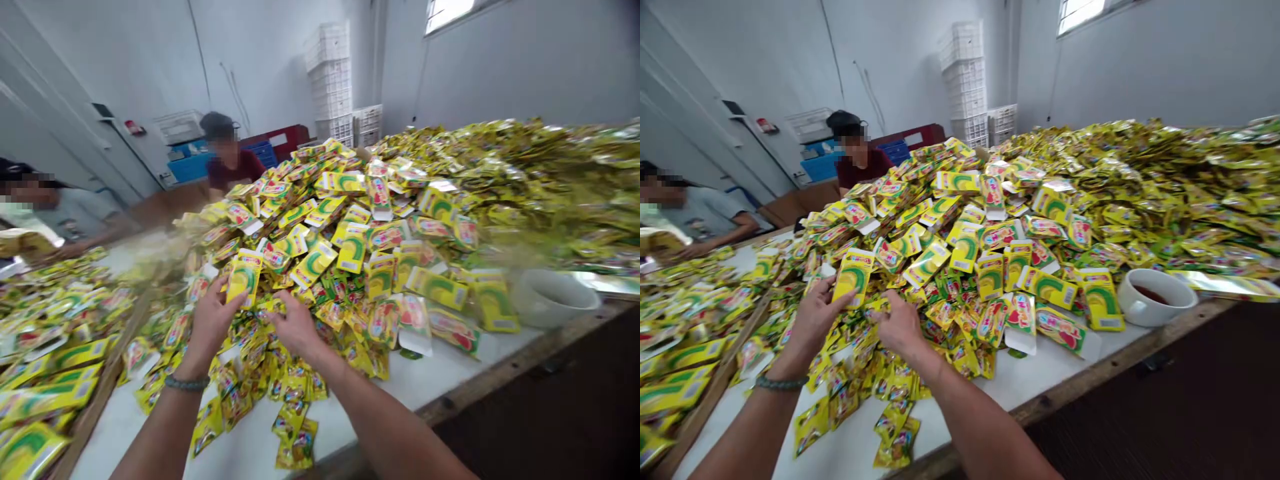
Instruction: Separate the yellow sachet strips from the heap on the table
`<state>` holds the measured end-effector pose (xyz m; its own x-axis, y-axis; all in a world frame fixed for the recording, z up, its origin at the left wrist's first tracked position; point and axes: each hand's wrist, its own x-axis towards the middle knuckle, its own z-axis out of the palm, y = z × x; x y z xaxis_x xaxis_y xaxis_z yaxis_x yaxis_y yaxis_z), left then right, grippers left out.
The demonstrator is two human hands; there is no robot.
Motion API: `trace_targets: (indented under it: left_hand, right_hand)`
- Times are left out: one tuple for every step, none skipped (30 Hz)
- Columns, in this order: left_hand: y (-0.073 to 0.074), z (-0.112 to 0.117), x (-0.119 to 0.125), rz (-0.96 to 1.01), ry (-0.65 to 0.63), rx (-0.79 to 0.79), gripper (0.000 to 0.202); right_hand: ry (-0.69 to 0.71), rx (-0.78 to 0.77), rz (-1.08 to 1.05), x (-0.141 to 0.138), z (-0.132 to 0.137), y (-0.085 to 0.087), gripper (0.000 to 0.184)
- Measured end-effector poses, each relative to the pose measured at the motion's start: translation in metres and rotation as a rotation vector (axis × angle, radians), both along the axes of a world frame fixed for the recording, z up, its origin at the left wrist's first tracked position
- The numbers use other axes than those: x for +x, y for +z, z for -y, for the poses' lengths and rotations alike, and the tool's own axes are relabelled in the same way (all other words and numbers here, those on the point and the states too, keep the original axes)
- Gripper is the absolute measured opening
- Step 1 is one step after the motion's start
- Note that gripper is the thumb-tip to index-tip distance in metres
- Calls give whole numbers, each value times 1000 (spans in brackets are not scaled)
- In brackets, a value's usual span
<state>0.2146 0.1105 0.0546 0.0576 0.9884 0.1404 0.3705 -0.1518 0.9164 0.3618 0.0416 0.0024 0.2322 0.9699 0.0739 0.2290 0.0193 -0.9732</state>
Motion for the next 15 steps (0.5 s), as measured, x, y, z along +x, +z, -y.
trace_targets:
  left_hand:
    - [-8,8,-13,85,13,-72,64]
    - [-15,16,-25,132,32,-125,67]
    - [-23,24,-35,148,51,-163,67]
    - [-30,31,-43,159,60,-191,66]
    - [-36,37,-49,163,59,-205,63]
    - [-42,42,-54,166,46,-210,60]
    - [-46,46,-57,168,28,-211,57]
    - [-51,49,-58,171,3,-216,55]
    - [-54,51,-59,182,-19,-224,53]
    - [-58,52,-59,202,-38,-239,51]
    - [-61,53,-59,237,-54,-268,51]
    - [-63,54,-59,287,-61,-308,51]
    - [-65,55,-58,352,-60,-354,51]
    - [-66,56,-58,426,-53,-398,51]
    - [-67,57,-57,506,-39,-435,51]
  right_hand:
    - [7,31,-32,3,-1,0,31]
    - [0,37,-62,5,-3,0,32]
    - [-8,60,-86,8,-4,-1,33]
    - [-23,92,-109,11,-6,-2,34]
    - [-50,120,-123,13,-7,-2,35]
    - [-60,141,-125,14,-8,-3,35]
    - [-54,151,-115,15,-8,-4,34]
    - [-38,151,-95,16,-9,-5,33]
    - [-12,142,-70,16,-9,-7,32]
    - [14,127,-48,17,-9,-9,32]
    - [28,113,-36,17,-10,-10,32]
    - [33,102,-37,18,-10,-12,32]
    - [36,98,-55,19,-10,-13,33]
    - [44,102,-86,20,-10,-13,34]
    - [64,113,-125,21,-10,-12,34]
